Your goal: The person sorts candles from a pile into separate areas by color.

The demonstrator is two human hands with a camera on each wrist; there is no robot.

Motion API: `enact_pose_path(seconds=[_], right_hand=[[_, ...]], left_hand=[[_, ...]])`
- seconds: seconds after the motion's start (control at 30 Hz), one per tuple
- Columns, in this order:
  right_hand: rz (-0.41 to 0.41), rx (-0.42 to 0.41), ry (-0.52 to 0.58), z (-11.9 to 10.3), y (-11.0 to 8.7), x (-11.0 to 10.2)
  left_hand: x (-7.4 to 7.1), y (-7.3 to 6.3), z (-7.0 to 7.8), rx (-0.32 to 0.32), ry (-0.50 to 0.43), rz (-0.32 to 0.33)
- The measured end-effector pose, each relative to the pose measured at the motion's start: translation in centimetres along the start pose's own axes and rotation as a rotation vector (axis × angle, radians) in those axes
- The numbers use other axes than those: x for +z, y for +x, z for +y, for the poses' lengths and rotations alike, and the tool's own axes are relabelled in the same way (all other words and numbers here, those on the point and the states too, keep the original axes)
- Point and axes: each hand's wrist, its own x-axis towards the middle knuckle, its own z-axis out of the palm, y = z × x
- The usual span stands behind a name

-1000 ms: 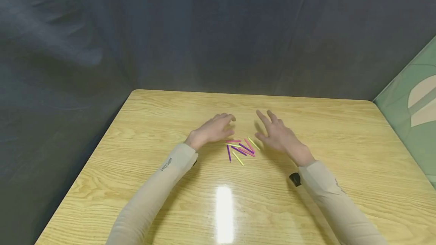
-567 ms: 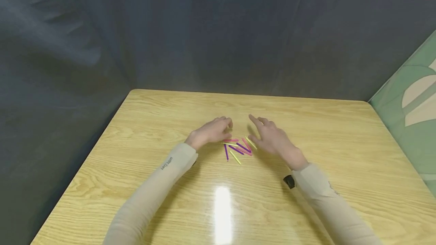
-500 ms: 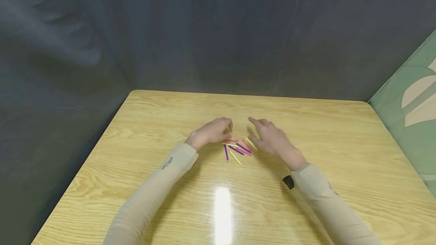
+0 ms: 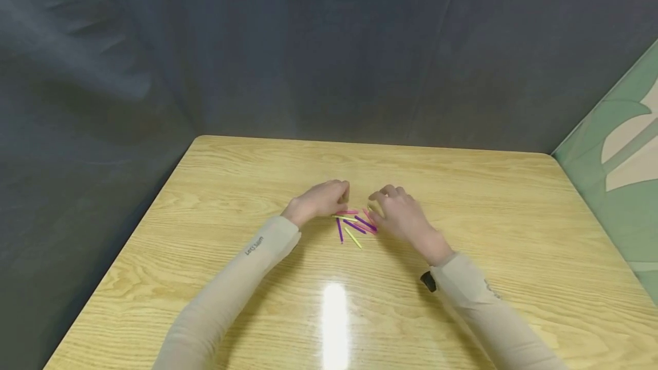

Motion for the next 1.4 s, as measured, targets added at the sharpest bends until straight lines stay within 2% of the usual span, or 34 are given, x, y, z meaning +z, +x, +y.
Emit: enact_pose_path(seconds=[0.33,0.53,0.87,1.07,1.4], right_hand=[[0.036,0.002,0.017,-0.3,-0.3,0.4],[0.049,-0.005,0.016,-0.3,-0.4,0.8],[0.077,-0.019,0.008,-0.1,-0.7,1.3],[0.108,-0.043,-0.004,0.0,-0.8,1.9],[0.138,-0.029,0.011,0.0,-1.1,2.0]], left_hand=[[0.2,-0.1,0.0,-0.011,-0.038,-0.036],[0.3,0.1,-0.2,-0.012,-0.012,-0.036],[0.7,0.4,-0.4,-0.011,0.039,-0.016],[0.8,0.1,-0.6,-0.01,0.034,-0.023],[0.9,0.3,-0.6,0.031,0.036,0.009]])
